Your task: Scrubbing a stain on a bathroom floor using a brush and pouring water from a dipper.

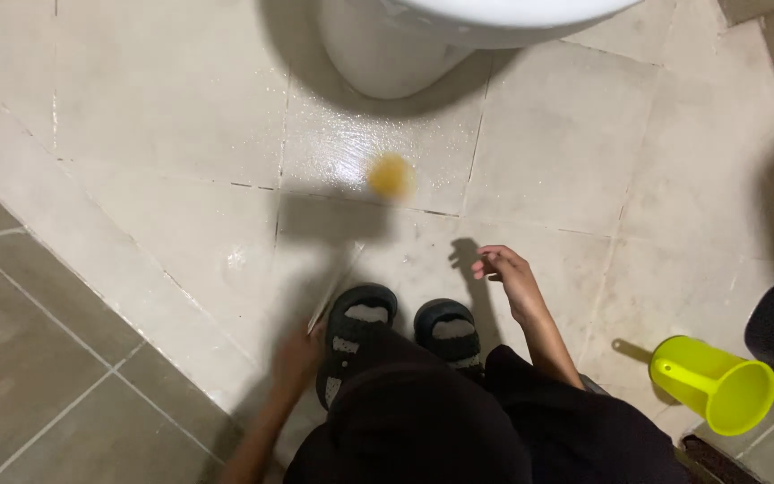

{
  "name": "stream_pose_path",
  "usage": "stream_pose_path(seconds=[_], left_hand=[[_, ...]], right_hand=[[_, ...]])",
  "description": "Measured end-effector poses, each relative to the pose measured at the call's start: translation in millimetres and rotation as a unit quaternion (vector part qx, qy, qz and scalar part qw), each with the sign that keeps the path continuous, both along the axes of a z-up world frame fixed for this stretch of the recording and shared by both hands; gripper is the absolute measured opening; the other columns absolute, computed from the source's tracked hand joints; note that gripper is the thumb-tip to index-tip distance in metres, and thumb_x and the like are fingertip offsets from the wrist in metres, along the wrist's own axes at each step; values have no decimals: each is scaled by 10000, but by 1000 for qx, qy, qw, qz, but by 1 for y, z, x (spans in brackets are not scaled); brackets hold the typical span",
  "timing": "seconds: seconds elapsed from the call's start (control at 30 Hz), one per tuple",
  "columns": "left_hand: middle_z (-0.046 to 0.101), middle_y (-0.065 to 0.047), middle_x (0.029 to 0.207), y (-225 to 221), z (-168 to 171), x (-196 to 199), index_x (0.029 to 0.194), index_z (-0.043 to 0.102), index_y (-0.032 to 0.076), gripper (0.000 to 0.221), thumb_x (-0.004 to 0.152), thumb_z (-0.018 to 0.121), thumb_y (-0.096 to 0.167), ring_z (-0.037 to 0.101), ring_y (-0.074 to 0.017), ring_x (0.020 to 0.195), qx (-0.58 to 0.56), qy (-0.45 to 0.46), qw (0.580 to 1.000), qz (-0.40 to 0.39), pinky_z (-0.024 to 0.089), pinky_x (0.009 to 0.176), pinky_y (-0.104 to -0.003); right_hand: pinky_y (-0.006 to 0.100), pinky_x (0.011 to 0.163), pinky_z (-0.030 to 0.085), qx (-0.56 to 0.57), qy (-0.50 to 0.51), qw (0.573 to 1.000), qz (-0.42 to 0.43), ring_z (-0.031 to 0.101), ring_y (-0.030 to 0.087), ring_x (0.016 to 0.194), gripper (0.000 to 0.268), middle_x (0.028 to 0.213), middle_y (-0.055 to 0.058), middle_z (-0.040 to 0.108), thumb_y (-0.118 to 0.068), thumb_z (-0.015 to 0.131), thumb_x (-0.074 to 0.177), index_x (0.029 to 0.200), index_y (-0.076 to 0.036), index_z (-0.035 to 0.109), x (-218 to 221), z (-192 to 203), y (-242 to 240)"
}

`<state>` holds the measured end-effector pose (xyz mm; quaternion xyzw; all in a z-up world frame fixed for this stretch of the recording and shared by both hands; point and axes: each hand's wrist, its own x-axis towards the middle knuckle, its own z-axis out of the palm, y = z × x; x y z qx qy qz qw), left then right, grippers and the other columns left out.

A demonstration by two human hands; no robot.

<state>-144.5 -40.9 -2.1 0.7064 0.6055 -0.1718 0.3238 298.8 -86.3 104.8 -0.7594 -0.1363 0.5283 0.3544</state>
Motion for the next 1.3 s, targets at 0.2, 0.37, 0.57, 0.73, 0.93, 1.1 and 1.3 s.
stream_pose_path(seconds=[0.2, 0.37, 0.57, 0.73, 0.93, 1.1, 1.3], left_hand=[[726, -137, 858, 33, 29, -31, 1332, 594, 93, 500, 1055, 431, 476, 658, -240, 582, -44, 16, 981, 187, 518, 456, -371], [671, -113, 822, -12, 25, -44, 1151, 664, 32, 494, 1125, 444, 473, 591, -176, 586, -67, -53, 966, 244, 462, 429, -298], [679, -134, 845, 14, 53, -43, 1302, 586, 74, 455, 1045, 466, 430, 642, -227, 616, -71, 1, 974, 215, 524, 468, -357], [701, -125, 836, -19, 0, -65, 1275, 605, 1, 439, 1137, 498, 404, 664, -185, 674, 34, -120, 971, 204, 509, 546, -306], [597, -64, 699, 58, 67, 0, 1365, 583, 105, 524, 1079, 400, 504, 531, -219, 551, -99, 13, 961, 256, 420, 453, -344], [682, -79, 755, 20, 8, 34, 1038, 681, 85, 507, 955, 559, 570, 636, -239, 562, 121, -63, 988, -73, 475, 529, -425], [719, -107, 888, 102, 66, 78, 1090, 648, 87, 457, 1061, 491, 515, 641, -206, 711, -20, 26, 990, -140, 571, 645, -354]], right_hand=[[344, 815, 514, -17, -31, 999, 12, 710, 172, 845, 300, 923, 78, 755, -132, 430, 1037, 1184, -57, 681, 6, 3, 13], [342, 809, 533, -18, -10, 1000, 19, 703, 186, 839, 286, 921, 88, 746, -126, 434, 1051, 1174, -47, 681, 1, 3, 14], [337, 803, 547, -13, -27, 999, 34, 711, 185, 845, 293, 918, 92, 745, -144, 434, 1052, 1178, -45, 679, 2, -6, 14], [347, 795, 553, -17, -23, 999, 35, 704, 190, 833, 285, 910, 92, 743, -156, 454, 1050, 1182, -44, 680, -1, -8, 8], [335, 821, 533, -13, -18, 999, 25, 711, 180, 841, 296, 908, 88, 745, -136, 447, 1042, 1187, -30, 682, 0, -3, 8], [348, 817, 543, -12, 1, 1000, 20, 706, 179, 826, 304, 904, 88, 734, -166, 432, 1051, 1184, -34, 672, 2, -6, 15], [341, 831, 534, 25, 21, 999, -19, 699, 176, 840, 328, 923, 85, 741, -165, 443, 1049, 1192, -8, 692, 10, 0, 3]])
